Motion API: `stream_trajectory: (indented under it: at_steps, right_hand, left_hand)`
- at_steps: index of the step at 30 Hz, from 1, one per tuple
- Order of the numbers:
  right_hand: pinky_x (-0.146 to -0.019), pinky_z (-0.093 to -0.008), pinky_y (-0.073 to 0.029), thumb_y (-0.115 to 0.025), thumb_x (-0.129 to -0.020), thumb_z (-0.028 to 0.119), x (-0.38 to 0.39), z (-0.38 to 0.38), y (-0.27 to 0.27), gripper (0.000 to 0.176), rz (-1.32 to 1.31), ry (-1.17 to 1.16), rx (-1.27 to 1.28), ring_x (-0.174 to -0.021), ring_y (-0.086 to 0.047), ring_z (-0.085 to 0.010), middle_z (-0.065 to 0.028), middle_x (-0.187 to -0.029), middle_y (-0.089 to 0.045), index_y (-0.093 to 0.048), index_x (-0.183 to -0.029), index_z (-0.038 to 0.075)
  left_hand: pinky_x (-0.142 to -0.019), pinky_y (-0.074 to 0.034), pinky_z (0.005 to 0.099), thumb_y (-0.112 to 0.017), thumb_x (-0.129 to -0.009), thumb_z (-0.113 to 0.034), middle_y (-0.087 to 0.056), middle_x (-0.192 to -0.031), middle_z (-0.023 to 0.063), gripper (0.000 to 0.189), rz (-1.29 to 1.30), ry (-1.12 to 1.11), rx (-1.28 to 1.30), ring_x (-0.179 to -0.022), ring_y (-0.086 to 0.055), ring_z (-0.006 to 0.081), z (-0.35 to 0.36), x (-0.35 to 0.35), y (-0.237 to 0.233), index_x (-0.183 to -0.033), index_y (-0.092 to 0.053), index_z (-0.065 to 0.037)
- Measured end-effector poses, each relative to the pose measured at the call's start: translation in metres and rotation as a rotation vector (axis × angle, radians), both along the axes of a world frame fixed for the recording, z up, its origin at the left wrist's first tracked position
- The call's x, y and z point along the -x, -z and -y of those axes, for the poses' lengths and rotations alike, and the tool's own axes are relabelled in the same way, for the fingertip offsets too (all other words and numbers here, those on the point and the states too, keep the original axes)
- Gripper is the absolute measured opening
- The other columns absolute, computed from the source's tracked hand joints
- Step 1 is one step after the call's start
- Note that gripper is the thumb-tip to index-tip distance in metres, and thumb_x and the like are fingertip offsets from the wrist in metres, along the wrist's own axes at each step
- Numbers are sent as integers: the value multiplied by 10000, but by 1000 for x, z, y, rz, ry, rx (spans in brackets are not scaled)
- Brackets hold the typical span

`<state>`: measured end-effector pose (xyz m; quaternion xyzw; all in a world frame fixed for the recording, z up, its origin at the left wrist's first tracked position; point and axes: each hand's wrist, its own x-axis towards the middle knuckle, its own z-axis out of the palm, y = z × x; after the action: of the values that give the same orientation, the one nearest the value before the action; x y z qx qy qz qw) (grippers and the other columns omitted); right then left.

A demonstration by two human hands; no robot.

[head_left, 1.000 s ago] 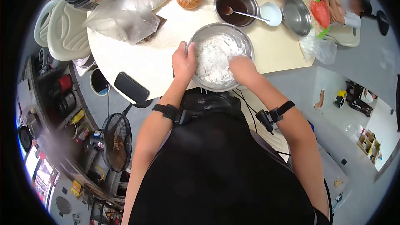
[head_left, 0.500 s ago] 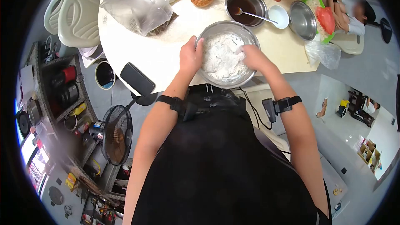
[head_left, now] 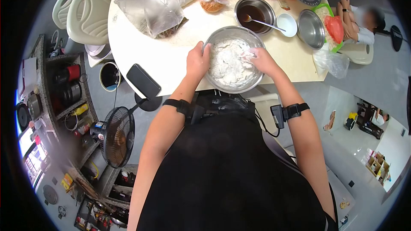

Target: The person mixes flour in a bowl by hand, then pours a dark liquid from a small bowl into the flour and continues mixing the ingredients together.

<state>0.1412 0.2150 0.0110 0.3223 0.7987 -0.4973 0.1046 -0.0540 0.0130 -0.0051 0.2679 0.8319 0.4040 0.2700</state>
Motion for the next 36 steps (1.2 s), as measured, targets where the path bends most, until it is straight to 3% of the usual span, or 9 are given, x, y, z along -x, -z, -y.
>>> stream_trajectory:
  at_steps: [3,4,7,11,17,18,26,32,36]
  right_hand:
    - [-888,-359,-560,-711,-930,148,10,2,-4,363,51,166,264,-958,-675,-191,-157,-1085,-738,-687,-1225,-63]
    - [-914,-372,-557,-722,-929,169,11,3,-2,386,31,254,347,-988,-688,-221,-179,-1119,-734,-683,-1232,-66]
    - [-1016,-424,-521,-760,-907,249,15,10,2,515,-32,123,-3,-1171,-654,-322,-260,-1288,-664,-642,-1309,-50]
    - [-1134,-490,-442,-829,-830,328,24,62,5,765,21,-200,-439,-1437,-452,-446,-337,-1543,-446,-536,-1462,10]
    - [-1079,-487,-486,-881,-715,264,39,85,11,814,50,-323,-547,-1342,-501,-442,-285,-1449,-509,-552,-1433,68]
    - [-1040,-486,-503,-841,-714,188,36,86,14,715,-46,-290,-575,-1271,-536,-431,-254,-1341,-566,-595,-1375,75]
    - [-964,-490,-536,-737,-700,64,45,82,20,524,-117,-175,-434,-1097,-648,-415,-211,-1145,-678,-711,-1223,49]
    - [-1058,-475,-485,-742,-734,73,23,70,36,610,-158,-105,-485,-1219,-591,-421,-236,-1288,-641,-625,-1328,9]
    - [-1140,-482,-415,-759,-803,168,20,71,-22,707,28,-287,-615,-1368,-465,-459,-280,-1462,-512,-502,-1441,8]
  left_hand:
    - [-686,-484,491,-587,-1047,-364,-614,-773,313,408,7,-23,-31,-710,-601,466,0,-1,2,-984,-596,39]
    - [-685,-483,490,-588,-1047,-365,-613,-771,311,408,17,-21,-22,-708,-601,462,1,-2,3,-979,-595,38]
    - [-684,-483,489,-589,-1047,-367,-613,-769,307,409,25,-33,-22,-708,-603,457,-2,-1,6,-973,-595,35]
    - [-718,-497,515,-580,-1047,-355,-645,-799,307,388,9,-33,-13,-780,-630,493,-2,-1,3,-973,-602,26]
    - [-732,-505,532,-577,-1045,-355,-658,-809,310,385,3,-34,-32,-819,-646,513,-2,-1,3,-978,-608,22]
    - [-732,-505,533,-577,-1045,-356,-659,-811,311,385,12,-28,-31,-820,-646,514,-2,-2,4,-980,-610,22]
    - [-737,-503,543,-576,-1045,-361,-665,-820,309,382,-11,-8,-17,-824,-645,514,-5,1,3,-996,-623,15]
    - [-758,-509,543,-581,-1043,-362,-669,-842,313,386,15,16,9,-842,-644,517,-3,3,3,-1002,-621,20]
    - [-758,-509,541,-582,-1042,-364,-668,-836,312,389,-4,-3,-22,-839,-644,517,-2,2,3,-997,-616,21]
